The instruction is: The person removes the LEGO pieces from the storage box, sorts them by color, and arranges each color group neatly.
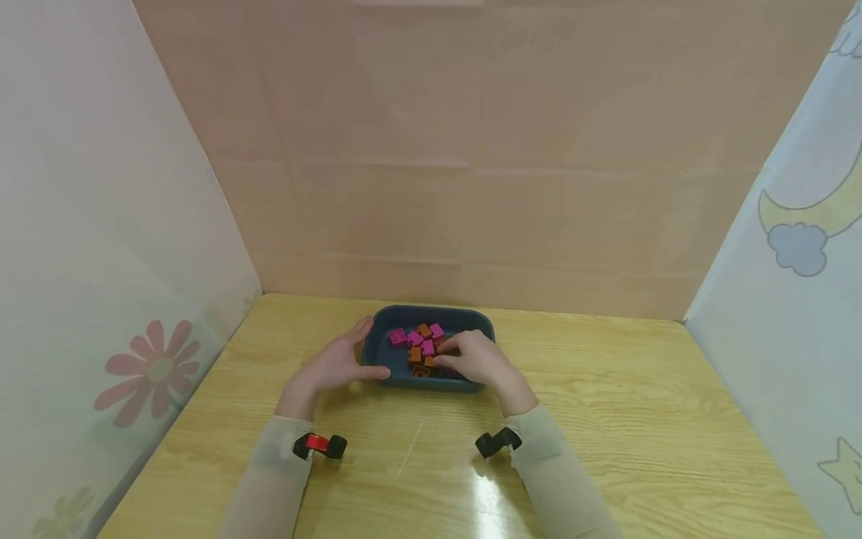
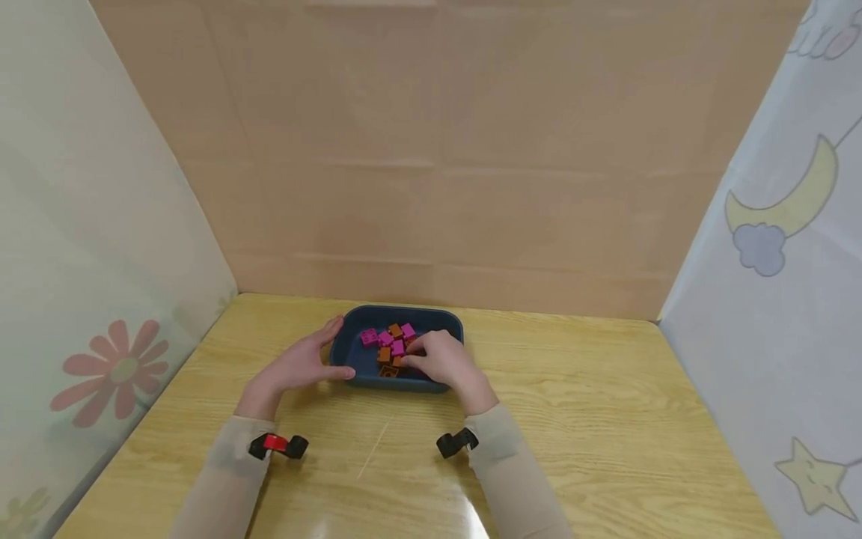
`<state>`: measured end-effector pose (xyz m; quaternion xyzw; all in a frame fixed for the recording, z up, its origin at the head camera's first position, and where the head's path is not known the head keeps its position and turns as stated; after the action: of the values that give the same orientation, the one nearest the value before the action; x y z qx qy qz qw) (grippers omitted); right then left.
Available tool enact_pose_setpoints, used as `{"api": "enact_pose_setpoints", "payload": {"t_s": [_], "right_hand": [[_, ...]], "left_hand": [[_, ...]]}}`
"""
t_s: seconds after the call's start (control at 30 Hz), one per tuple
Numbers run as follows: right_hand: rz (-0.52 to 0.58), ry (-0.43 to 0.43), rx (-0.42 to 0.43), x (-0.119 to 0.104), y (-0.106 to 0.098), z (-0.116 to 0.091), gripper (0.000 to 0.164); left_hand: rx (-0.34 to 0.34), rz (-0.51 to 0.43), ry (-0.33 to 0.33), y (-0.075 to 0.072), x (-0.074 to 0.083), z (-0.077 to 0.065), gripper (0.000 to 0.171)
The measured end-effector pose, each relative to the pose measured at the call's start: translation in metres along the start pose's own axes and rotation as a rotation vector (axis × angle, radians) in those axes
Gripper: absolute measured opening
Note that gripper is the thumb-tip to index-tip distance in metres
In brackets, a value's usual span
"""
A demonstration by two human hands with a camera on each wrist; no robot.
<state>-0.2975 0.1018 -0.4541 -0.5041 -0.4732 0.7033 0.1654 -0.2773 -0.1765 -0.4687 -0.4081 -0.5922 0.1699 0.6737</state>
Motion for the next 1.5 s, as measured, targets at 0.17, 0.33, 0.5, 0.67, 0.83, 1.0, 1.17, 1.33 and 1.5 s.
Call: {"api": "enact_pose_setpoints", "payload": {"t_s": [0.17,0.33,0.5,0.67,0.83,1.0,1.17,1.33,1.5], "right_hand": [[-0.023,0.007,-0.019,0.0,0.001,-0.001,0.023],[-0.041,0.009,-0.037,0.003,0.003,-0.001,0.024],[-0.05,0.023,-0.05,0.006,0.006,-0.001,0.026],[-0.061,0.029,-0.052,0.005,0.006,-0.002,0.026],[-0.069,0.021,-0.044,0.006,0.005,-0.003,0.021],[-0.062,0.022,-0.029,0.008,0.005,-0.003,0.016],[-0.07,0.021,-0.018,0.008,0.004,-0.003,0.014],[-0.058,0.026,-0.013,0.009,0.003,-0.004,0.016],[0.04,0.003,0.006,0.01,0.0,-0.005,0.021]], "left_hand": [[0.001,0.007,-0.008,0.0,0.0,0.0,0.122],[-0.001,0.004,-0.006,0.001,0.001,0.0,0.122],[-0.004,0.003,-0.002,0.002,0.002,0.0,0.125],[-0.007,-0.007,-0.003,0.003,0.001,0.0,0.125],[-0.008,-0.011,-0.003,0.004,0.001,0.001,0.124],[-0.006,-0.011,-0.001,0.005,0.0,0.002,0.125],[-0.01,-0.015,0.005,0.006,-0.002,0.004,0.124],[-0.01,-0.024,0.007,0.008,-0.003,0.006,0.124],[-0.014,-0.031,0.006,0.009,-0.004,0.006,0.125]]}}
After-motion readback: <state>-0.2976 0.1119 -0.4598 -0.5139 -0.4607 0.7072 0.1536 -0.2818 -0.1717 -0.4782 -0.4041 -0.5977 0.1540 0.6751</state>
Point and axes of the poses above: each hand's wrist, its own z-axis towards the middle knuckle, its own y-axis out of the palm, x = y × z, the point moved 4 cm from there along z, towards the middle knuckle
